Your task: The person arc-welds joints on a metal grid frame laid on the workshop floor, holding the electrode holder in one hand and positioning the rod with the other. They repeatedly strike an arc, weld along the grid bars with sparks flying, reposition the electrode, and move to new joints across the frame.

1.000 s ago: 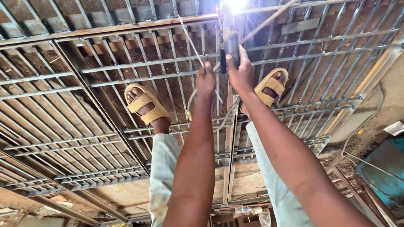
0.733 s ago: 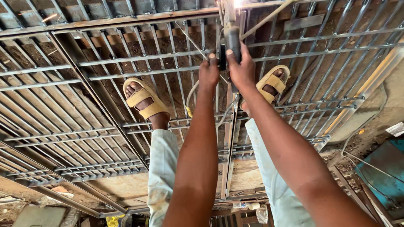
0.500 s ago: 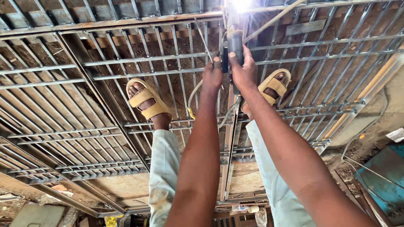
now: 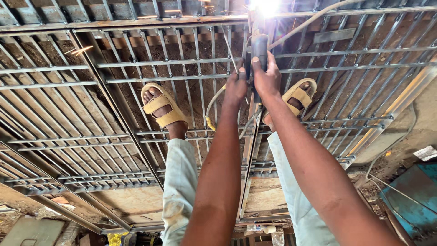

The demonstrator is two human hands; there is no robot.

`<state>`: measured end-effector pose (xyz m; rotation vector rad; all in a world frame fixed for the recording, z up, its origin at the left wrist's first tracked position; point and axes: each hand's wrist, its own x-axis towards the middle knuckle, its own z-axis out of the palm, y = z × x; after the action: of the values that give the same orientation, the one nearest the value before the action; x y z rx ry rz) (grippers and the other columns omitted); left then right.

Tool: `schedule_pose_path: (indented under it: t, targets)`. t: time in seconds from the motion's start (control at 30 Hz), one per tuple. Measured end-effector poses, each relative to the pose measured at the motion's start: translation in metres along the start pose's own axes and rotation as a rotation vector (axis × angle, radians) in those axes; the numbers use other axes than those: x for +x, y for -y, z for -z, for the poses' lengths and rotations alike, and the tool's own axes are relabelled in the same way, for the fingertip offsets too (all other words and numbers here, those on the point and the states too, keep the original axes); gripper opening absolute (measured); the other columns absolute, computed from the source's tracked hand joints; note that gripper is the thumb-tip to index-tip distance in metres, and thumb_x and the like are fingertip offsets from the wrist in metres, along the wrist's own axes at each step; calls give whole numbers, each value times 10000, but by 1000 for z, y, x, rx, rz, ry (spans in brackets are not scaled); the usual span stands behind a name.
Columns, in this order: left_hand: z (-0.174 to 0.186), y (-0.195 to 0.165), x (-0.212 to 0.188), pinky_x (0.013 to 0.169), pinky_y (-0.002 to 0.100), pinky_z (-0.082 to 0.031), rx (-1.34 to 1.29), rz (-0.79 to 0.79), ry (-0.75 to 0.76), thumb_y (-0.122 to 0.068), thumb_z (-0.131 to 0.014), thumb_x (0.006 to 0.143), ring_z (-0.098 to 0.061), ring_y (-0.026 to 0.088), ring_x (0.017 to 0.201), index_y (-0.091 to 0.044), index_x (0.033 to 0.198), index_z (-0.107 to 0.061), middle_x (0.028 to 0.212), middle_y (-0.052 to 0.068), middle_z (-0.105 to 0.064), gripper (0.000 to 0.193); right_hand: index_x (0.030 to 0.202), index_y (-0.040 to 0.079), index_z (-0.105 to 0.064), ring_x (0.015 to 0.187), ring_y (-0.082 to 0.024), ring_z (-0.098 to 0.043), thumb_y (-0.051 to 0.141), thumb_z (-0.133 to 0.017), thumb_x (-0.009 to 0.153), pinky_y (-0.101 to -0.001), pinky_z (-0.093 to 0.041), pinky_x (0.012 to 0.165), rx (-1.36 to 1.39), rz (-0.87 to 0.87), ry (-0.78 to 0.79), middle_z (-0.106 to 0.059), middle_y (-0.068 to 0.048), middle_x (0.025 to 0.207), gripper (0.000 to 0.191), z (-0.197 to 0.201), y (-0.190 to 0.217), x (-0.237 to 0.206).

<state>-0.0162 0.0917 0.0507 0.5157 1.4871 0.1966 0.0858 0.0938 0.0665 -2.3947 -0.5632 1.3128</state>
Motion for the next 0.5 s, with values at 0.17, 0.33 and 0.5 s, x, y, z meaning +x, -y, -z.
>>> schedule_pose_path:
  t: [0.17,0.33,0.5]
  targets:
    - [-45,13,-16,1147,397,-408,17,-97,2,-366,-434,1061,-556,297,1374,-230,1571,-433,1494,200,-575,527,1416,112,-578,1043,-171,-698,371,-677,959,-337,-544,909,24,-41,-10,-748,-83,1155,535,42,-19,2]
    - [-88,-2,-18,1092,390,-455,76,20,16,-353,-423,1055,-608,287,1299,-238,1577,-419,1456,186,-592,535,1404,120,-592,1055,-172,-696,364,-673,953,-343,-540,923,45,-95,-25,-746,-70,1160,519,82,-22,22]
    - [-135,-10,-21,1047,388,-513,-83,-107,31,-352,-434,1060,-664,275,1234,-119,1551,-445,1415,181,-632,544,1407,116,-589,1095,-190,-688,368,-674,961,-358,-526,948,26,-46,-25,-729,-81,1203,520,122,-30,35]
